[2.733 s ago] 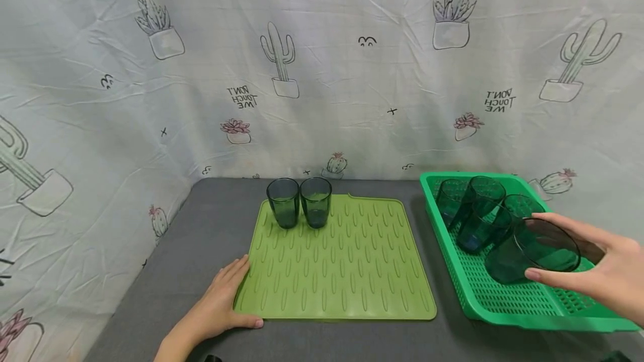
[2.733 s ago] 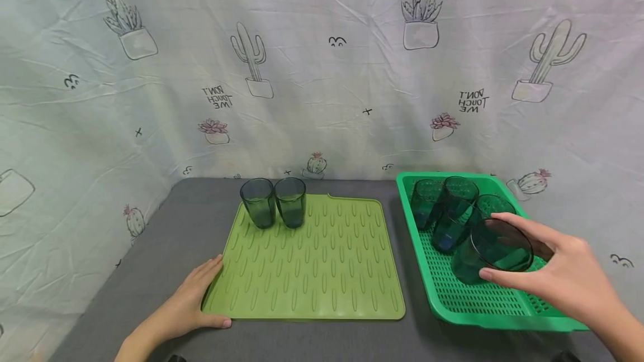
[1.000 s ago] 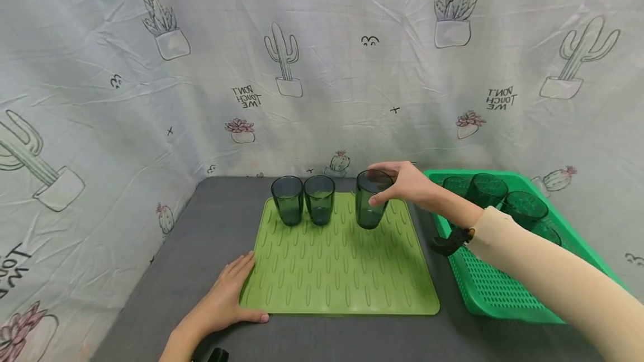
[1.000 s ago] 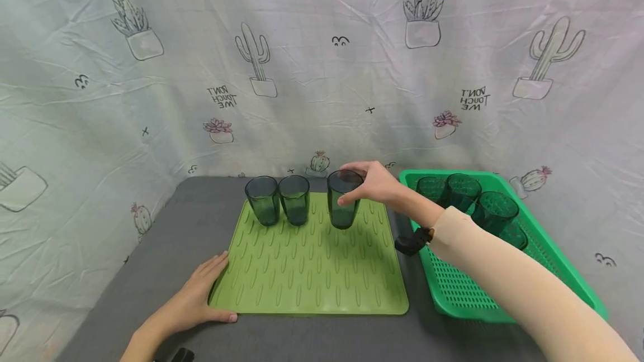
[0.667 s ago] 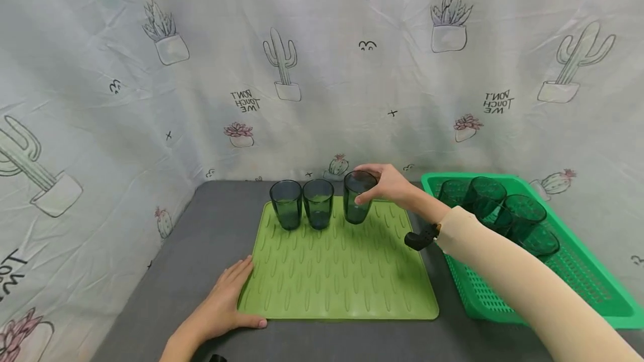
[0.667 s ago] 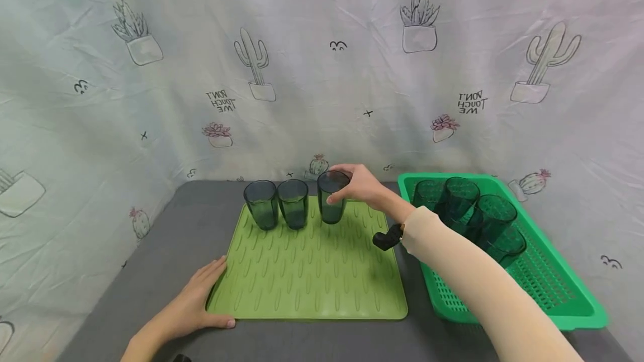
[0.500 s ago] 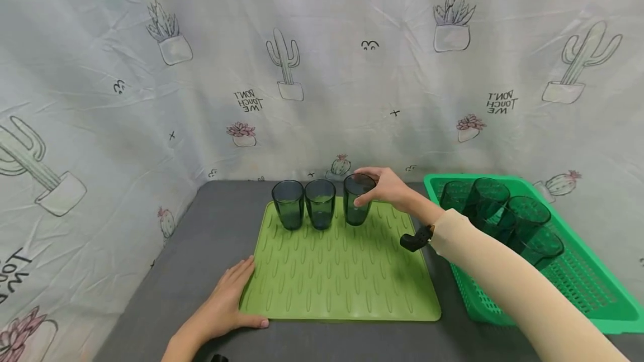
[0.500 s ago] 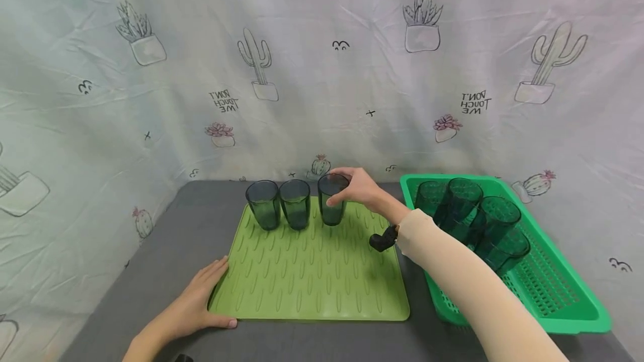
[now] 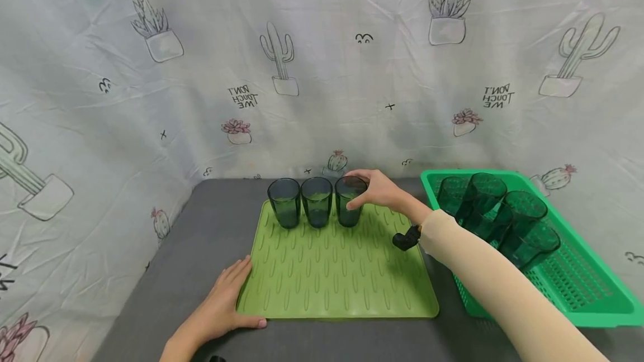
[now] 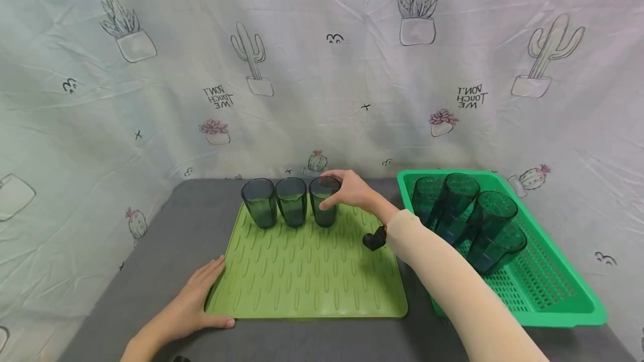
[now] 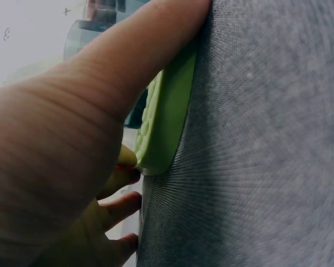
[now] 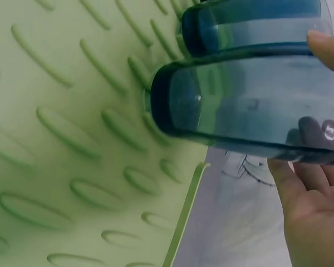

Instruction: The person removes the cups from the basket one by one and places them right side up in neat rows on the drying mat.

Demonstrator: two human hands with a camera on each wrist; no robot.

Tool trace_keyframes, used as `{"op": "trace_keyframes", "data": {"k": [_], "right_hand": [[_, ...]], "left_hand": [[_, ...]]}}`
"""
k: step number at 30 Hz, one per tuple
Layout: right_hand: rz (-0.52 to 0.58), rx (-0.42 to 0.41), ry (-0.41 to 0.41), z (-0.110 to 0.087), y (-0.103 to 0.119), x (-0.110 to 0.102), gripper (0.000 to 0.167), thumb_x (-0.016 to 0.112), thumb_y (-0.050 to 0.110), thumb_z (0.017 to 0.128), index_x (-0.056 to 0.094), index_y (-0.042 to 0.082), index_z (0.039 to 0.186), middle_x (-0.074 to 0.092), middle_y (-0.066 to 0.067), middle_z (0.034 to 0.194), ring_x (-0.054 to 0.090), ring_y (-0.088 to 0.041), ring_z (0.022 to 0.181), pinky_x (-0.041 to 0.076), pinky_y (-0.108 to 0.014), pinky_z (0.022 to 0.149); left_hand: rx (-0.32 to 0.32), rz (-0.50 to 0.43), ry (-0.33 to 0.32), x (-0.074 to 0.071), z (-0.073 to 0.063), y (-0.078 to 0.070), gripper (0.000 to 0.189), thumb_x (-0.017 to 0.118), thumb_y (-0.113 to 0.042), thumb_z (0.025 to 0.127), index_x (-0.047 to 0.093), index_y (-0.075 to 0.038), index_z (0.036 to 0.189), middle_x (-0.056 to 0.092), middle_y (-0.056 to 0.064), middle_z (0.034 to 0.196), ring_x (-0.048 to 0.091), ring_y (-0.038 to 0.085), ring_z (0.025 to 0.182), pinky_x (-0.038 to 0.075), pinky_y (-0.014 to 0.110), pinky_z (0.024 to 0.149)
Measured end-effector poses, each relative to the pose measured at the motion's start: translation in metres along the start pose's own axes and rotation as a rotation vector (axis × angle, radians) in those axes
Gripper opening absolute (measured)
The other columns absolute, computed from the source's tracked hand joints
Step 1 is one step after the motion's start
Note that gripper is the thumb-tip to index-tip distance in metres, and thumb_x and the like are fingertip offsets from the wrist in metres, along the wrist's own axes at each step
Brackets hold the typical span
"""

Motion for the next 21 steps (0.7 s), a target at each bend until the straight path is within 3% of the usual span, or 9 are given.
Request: {"op": "trace_keyframes", "data": {"k": [21], "right_hand": [[0.029,0.007,0.01,0.008,-0.01,-0.004,0.084,0.089,0.021,0.074,0.048,0.017,0.147,0.036,-0.006,0.154,0.028,-0.028,0.142,0.033,-0.055,0.107]], "left_hand": [[-0.018,-0.032,0.021,-0.006,0.006,-0.004,0.131,0.077,-0.072,0.062,0.023,0.004,0.154,0.02,0.022,0.158,0.014,0.043,0.144,0.011,0.066,0.109]]}}
Point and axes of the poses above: each hand's wrist, its own z-axis towards the middle knuckle, its own x-axis out of the palm, y = z × x, the point moved 2 cm from there along z, towards the middle knuckle
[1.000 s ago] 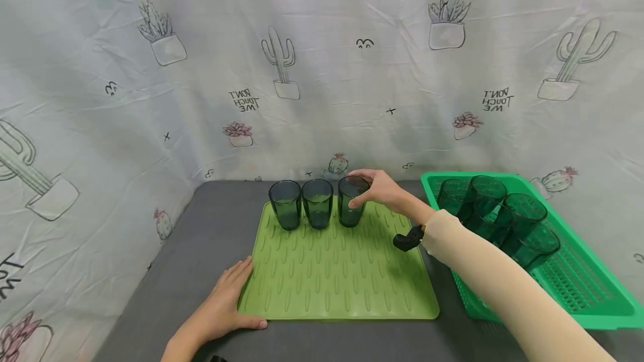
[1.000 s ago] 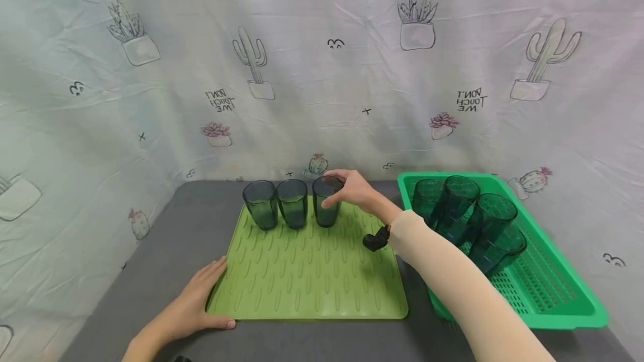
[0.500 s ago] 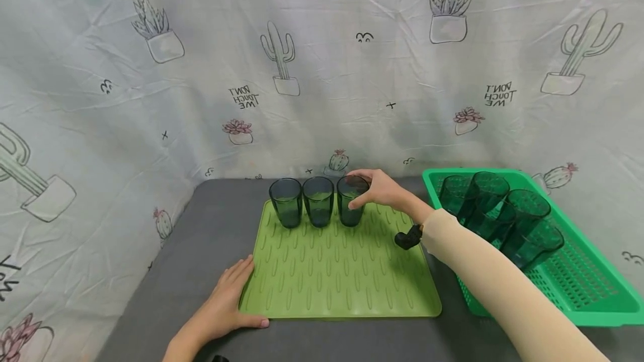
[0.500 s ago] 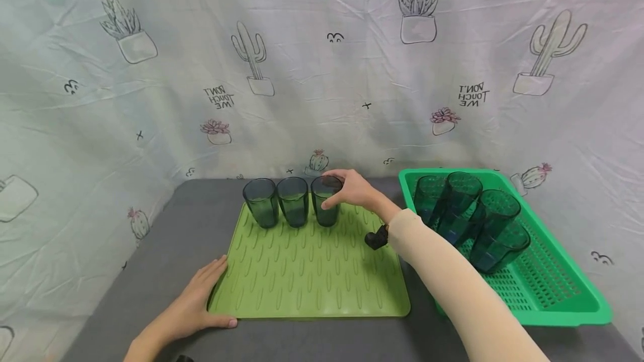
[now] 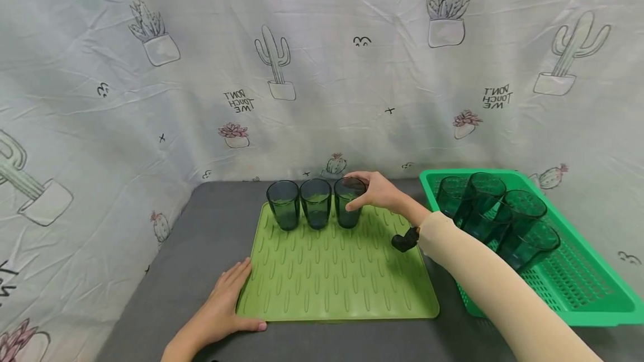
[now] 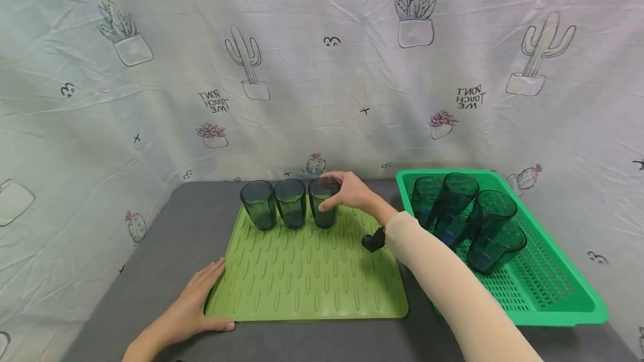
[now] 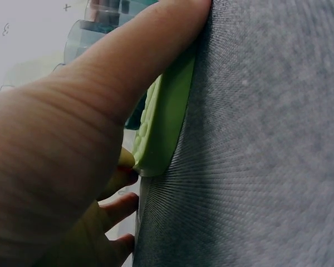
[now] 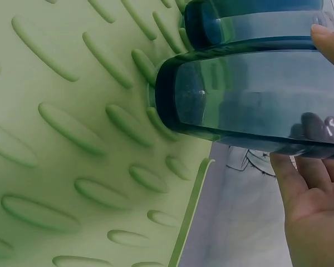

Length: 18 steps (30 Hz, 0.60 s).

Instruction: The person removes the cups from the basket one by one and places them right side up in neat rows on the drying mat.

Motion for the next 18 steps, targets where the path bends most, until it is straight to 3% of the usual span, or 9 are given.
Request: {"op": "trace_keyframes", "data": {"k": [18], "right_hand": [[0.019,0.036,-0.011,-0.0008,-0.0009,0.0022,0.088,0.091,0.027,0.071,0.049,0.017,0.147,0.039,-0.003,0.151,0.034,-0.027,0.139,0.039,-0.051,0.103]], "left_hand": [[-0.003,-0.011,-0.007,-0.0031,-0.0055,0.0028,0.13,0.078,-0.072,0.062,0.025,0.003,0.154,0.022,0.021,0.158,0.016,0.043,0.143,0.014,0.067,0.108]]}}
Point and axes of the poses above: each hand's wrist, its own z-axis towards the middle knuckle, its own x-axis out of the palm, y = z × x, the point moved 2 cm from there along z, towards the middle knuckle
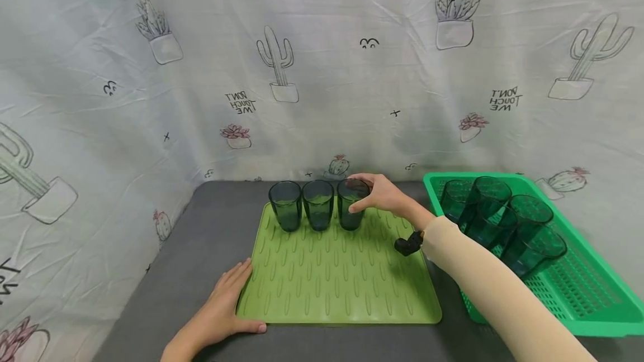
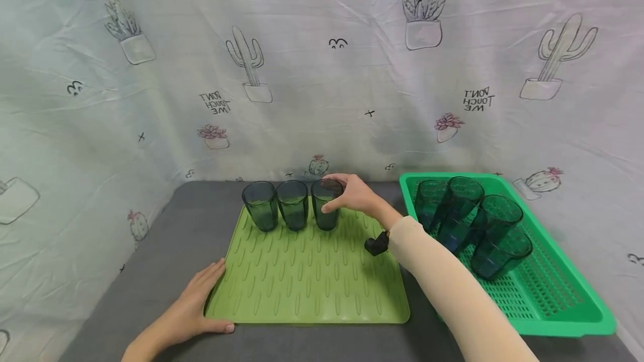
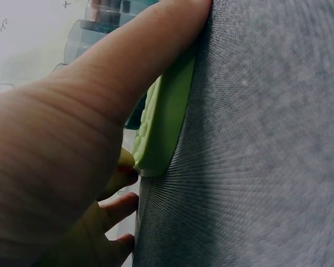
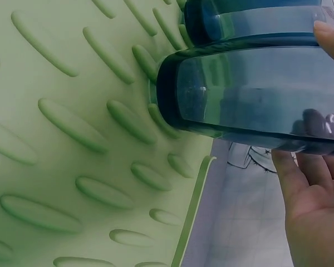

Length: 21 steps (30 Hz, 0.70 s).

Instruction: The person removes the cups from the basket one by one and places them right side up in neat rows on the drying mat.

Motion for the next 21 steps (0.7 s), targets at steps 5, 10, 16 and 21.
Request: {"op": "trace_keyframes", "data": {"k": [5,10,16,21], "right_hand": [[0.002,-0.008,-0.008,0.001,-0.002,0.0,0.087,0.091,0.027,0.071,0.049,0.019,0.147,0.041,-0.002,0.15,0.036,-0.026,0.137,0.041,-0.05,0.101],[0.023,-0.044,0.015,-0.006,-0.004,0.004,0.087,0.091,0.026,0.071,0.049,0.017,0.146,0.045,-0.003,0.146,0.04,-0.025,0.134,0.043,-0.047,0.099],[0.021,-0.051,0.019,-0.019,-0.004,0.005,0.085,0.091,0.026,0.072,0.05,0.018,0.146,0.048,-0.001,0.143,0.044,-0.022,0.13,0.044,-0.046,0.097],[0.034,-0.081,0.032,-0.026,-0.004,0.004,0.084,0.09,0.023,0.073,0.049,0.017,0.146,0.05,-0.002,0.142,0.046,-0.023,0.129,0.045,-0.046,0.097]], "left_hand": [[0.009,0.002,-0.003,0.002,0.0,0.001,0.13,0.077,-0.072,0.063,0.024,0.002,0.155,0.021,0.021,0.158,0.015,0.044,0.144,0.014,0.067,0.108],[-0.015,0.003,-0.011,0.008,-0.008,-0.004,0.13,0.078,-0.072,0.062,0.024,0.002,0.155,0.02,0.02,0.159,0.014,0.043,0.144,0.013,0.067,0.108],[-0.031,-0.002,-0.009,0.016,-0.02,-0.014,0.13,0.079,-0.071,0.062,0.023,0.002,0.155,0.02,0.021,0.159,0.014,0.043,0.144,0.011,0.066,0.109],[-0.025,0.006,-0.036,0.022,-0.029,-0.023,0.13,0.077,-0.072,0.063,0.024,0.002,0.155,0.021,0.022,0.158,0.015,0.044,0.144,0.012,0.067,0.108]]}}
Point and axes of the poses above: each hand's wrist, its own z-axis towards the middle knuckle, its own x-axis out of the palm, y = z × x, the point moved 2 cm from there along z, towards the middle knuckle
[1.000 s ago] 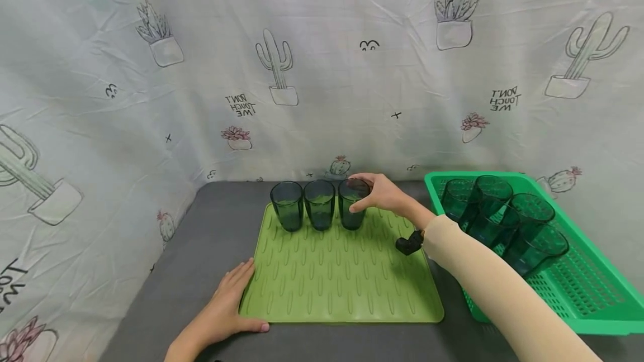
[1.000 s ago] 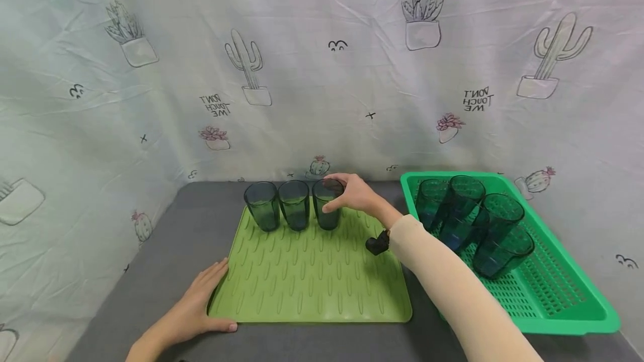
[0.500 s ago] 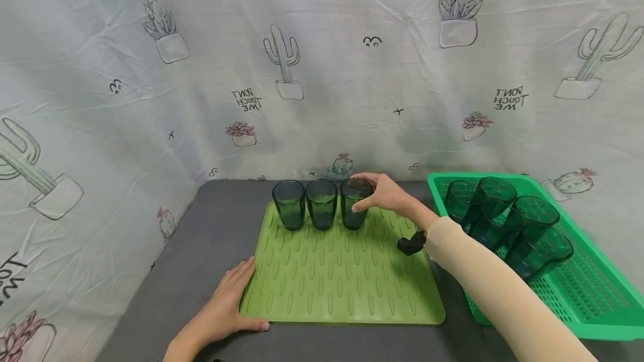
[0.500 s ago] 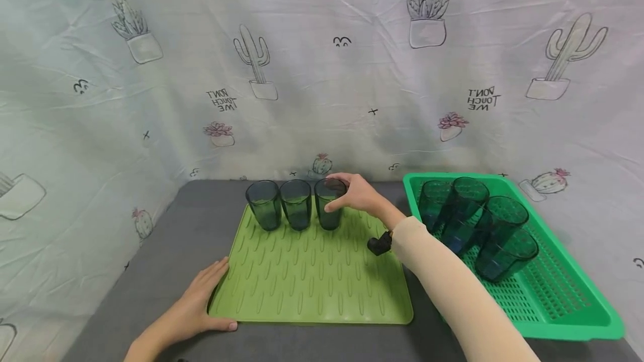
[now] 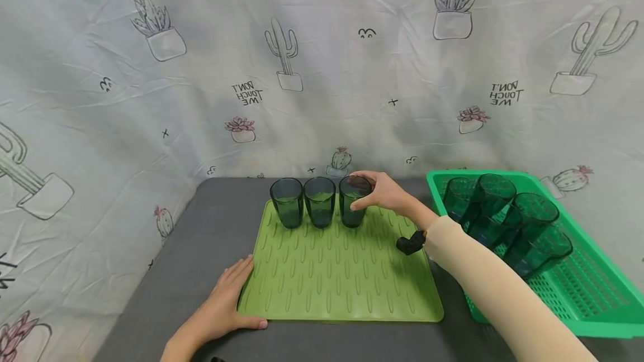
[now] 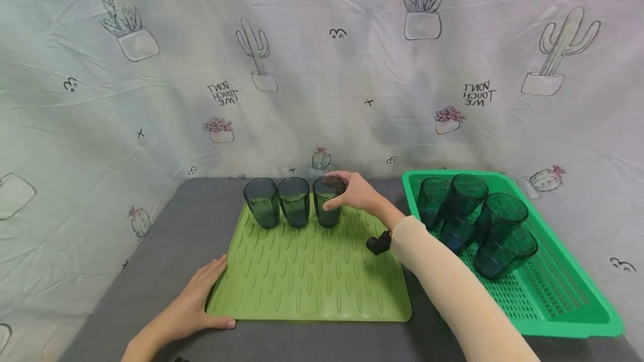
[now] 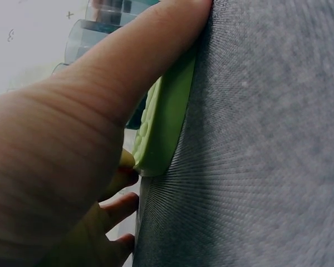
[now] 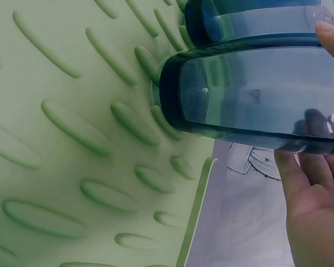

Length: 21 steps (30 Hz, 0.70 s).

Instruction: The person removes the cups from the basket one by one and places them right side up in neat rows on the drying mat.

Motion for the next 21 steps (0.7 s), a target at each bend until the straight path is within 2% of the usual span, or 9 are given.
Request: {"op": "trace_keyframes", "data": {"k": [9,21], "right_hand": [[0.007,-0.021,0.021,0.0037,0.0019,0.0056,0.084,0.09,0.023,0.073,0.048,0.018,0.146,0.048,0.0,0.142,0.045,-0.02,0.129,0.043,-0.046,0.098],[0.009,-0.02,0.001,-0.0027,-0.0028,0.0039,0.085,0.089,0.025,0.074,0.046,0.02,0.147,0.047,0.0,0.143,0.044,-0.02,0.129,0.043,-0.046,0.098]], "left_hand": [[0.013,0.012,-0.021,-0.0009,-0.0024,0.004,0.129,0.078,-0.071,0.064,0.024,0.004,0.154,0.021,0.022,0.158,0.016,0.045,0.143,0.013,0.067,0.108],[0.011,-0.003,-0.008,0.0009,0.0003,0.0012,0.13,0.078,-0.071,0.063,0.023,0.003,0.154,0.021,0.023,0.158,0.016,0.045,0.143,0.012,0.066,0.109]]}}
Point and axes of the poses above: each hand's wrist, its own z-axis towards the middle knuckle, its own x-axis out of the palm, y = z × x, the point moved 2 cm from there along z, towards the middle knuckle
